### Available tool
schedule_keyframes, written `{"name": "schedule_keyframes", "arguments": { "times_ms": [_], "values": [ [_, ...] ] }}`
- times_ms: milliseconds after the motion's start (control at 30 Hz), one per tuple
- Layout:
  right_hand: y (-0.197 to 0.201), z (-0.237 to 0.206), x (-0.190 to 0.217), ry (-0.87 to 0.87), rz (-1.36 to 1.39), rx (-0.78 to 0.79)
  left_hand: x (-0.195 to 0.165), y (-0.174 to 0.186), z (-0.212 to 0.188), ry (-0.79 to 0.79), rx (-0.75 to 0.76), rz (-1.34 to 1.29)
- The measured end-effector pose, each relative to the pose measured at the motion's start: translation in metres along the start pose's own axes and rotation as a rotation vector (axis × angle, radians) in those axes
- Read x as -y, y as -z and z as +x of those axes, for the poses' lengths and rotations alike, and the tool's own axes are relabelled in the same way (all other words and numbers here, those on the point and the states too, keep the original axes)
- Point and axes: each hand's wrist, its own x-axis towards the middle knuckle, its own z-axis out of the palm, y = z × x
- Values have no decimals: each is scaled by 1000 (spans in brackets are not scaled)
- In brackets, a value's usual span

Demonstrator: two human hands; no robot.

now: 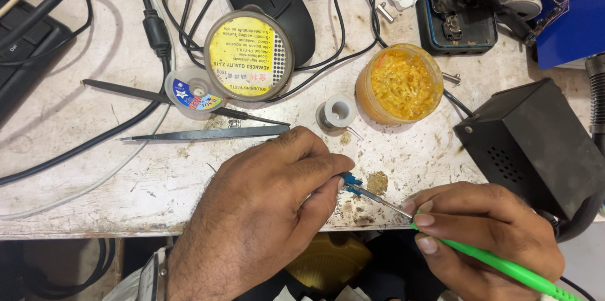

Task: The person uses a soldering iron to apply solder to a small blue circuit board, repeatedly touching the tip to different points while holding the board with the other hand. The person briefly repositions the board and continues soldering without completing the task within the clip.

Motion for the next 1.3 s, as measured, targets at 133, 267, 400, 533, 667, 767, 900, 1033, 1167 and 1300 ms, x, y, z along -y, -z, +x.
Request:
{"name": "schedule_keyframes", "arguments": {
  "times_ms": [133,267,400,533,667,767,900,1033,1167,1300],
  "values": [
    [2,0,0,-47,33,0,0,0,0,15,13,3],
    [0,0,-1,-32,32,-6,1,0,0,8,17,12],
    [-1,1,-3,39,12,-1,2,-1,1,-2,15,14],
    [-2,1,2,-75,21,-17,3,-1,0,-27,20,46],
    [-4,1,2,-30,5,-20,3,-2,0,-26,6,36],
    [-3,1,0,16,-6,-21,3,-1,0,-29,-9,28],
    [-2,1,0,-12,15,-21,3,-1,0,-28,-7,26],
    [-2,0,3,-83,24,-25,2,-1,0,-27,-9,14],
    [-2,0,6,-138,39,-34,2,-1,-1,-30,-14,12],
    [-3,2,4,-87,16,-32,2,-1,-1,-22,-6,30]
  ]
}}
